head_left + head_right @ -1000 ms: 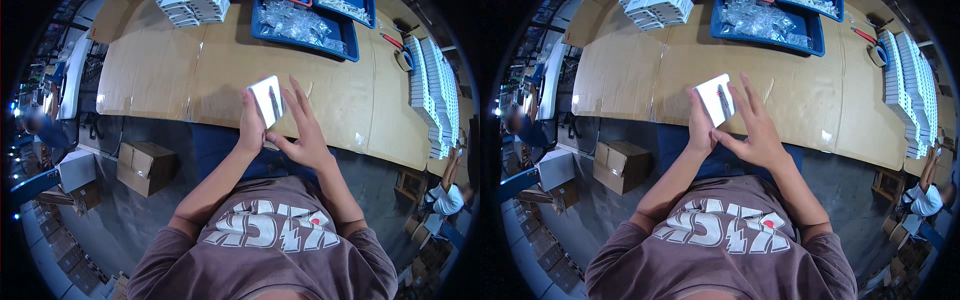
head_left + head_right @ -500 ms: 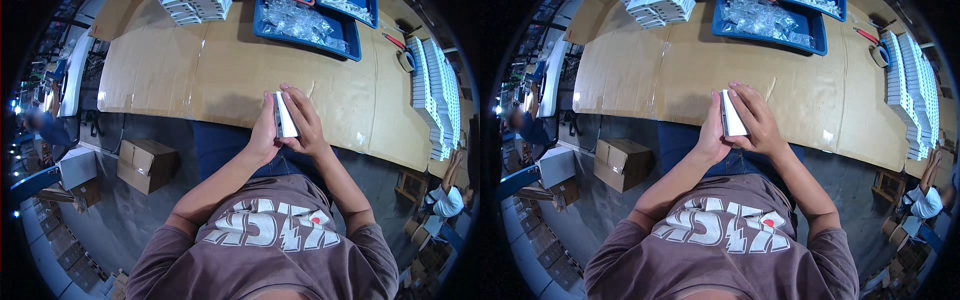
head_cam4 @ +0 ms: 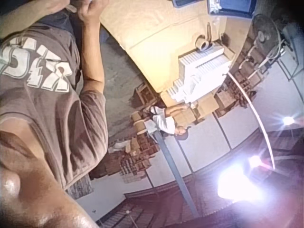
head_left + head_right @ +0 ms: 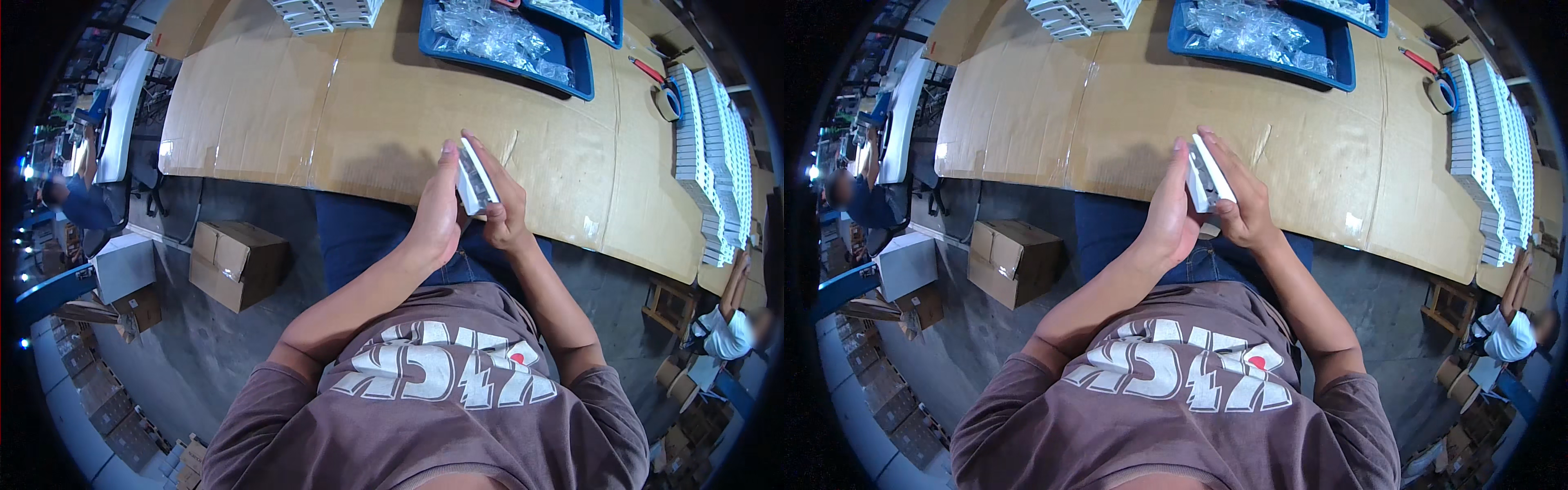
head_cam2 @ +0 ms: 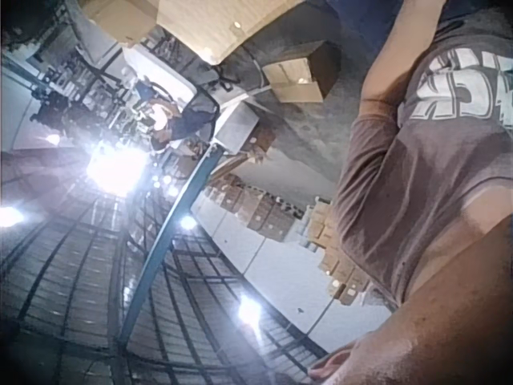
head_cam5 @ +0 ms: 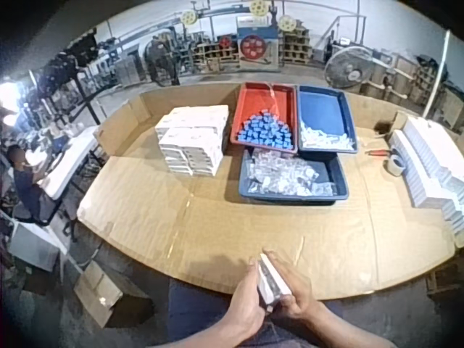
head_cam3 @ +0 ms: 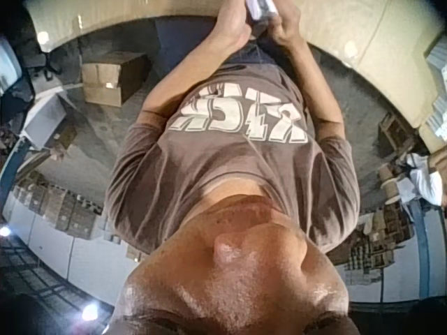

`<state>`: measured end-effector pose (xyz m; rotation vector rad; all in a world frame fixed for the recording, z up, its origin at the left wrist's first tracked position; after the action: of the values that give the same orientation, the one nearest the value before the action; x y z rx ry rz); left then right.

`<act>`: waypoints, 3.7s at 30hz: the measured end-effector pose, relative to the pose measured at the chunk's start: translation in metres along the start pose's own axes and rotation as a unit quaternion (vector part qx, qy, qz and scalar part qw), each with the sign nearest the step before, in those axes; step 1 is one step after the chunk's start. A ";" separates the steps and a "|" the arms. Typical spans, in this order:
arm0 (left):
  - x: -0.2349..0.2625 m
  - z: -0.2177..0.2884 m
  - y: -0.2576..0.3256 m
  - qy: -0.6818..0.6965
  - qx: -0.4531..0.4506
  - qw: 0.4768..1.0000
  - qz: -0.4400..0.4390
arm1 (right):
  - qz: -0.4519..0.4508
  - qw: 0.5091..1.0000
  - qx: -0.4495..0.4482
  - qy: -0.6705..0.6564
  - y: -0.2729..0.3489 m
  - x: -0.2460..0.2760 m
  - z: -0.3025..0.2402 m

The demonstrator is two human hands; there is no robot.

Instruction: Assembling plastic housings and internal components of electronic devices and packing them into boxes.

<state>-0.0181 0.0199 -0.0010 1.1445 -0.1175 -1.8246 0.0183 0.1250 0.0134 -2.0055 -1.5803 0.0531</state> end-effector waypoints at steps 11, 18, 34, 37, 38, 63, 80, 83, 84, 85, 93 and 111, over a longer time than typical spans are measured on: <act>0.003 0.011 -0.004 -0.013 -0.067 0.997 0.028 | 0.054 0.996 -0.054 -0.053 0.009 -0.003 0.008; 0.009 0.002 -0.003 0.004 -0.074 0.997 0.035 | 0.100 0.991 -0.064 -0.065 0.012 -0.009 0.009; 0.008 0.005 -0.003 0.005 -0.099 0.995 0.023 | 0.065 0.991 -0.042 -0.111 0.008 -0.006 0.014; 0.013 0.008 -0.009 -0.009 -0.131 0.991 0.020 | 0.006 0.997 -0.033 -0.076 0.001 0.001 0.008; 0.011 0.012 -0.010 -0.024 -0.156 0.987 0.005 | 0.007 0.997 -0.032 -0.076 0.001 0.003 0.008; 0.006 0.054 0.009 -0.433 -0.584 0.685 -0.046 | 0.130 0.875 -0.371 -0.281 -0.004 -0.047 -0.022; 0.007 0.048 0.024 -0.387 -0.616 0.686 -0.037 | 0.136 0.909 -0.335 -0.205 0.009 -0.044 -0.055; 0.005 0.048 0.029 -0.371 -0.619 0.691 -0.047 | 0.132 0.916 -0.319 -0.206 0.016 -0.044 -0.055; 0.004 0.048 0.029 -0.371 -0.618 0.691 -0.048 | 0.132 0.916 -0.319 -0.205 0.015 -0.043 -0.057; 0.003 0.049 0.030 -0.366 -0.625 0.688 -0.049 | 0.127 0.921 -0.306 -0.203 0.013 -0.042 -0.061; -0.003 0.053 0.040 -0.337 -0.702 0.623 -0.081 | 0.070 0.965 -0.191 -0.166 0.001 -0.037 -0.080; 0.007 0.052 0.058 -0.300 -0.752 0.575 -0.113 | 0.015 0.974 -0.084 -0.212 0.008 -0.042 -0.081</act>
<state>-0.0198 -0.0361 0.0537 -0.7296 1.0625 -1.5758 0.0429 0.0525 0.0639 -2.2570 -1.8663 0.3962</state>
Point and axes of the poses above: each hand's wrist, its own y-axis away from the middle knuckle, its own x-axis out of the back of the hand, z = x × y, the point moved 5 cm from there along -y, towards the middle knuckle, and after that the axes turned 3 degrees about -x, right-handed, at the moved point
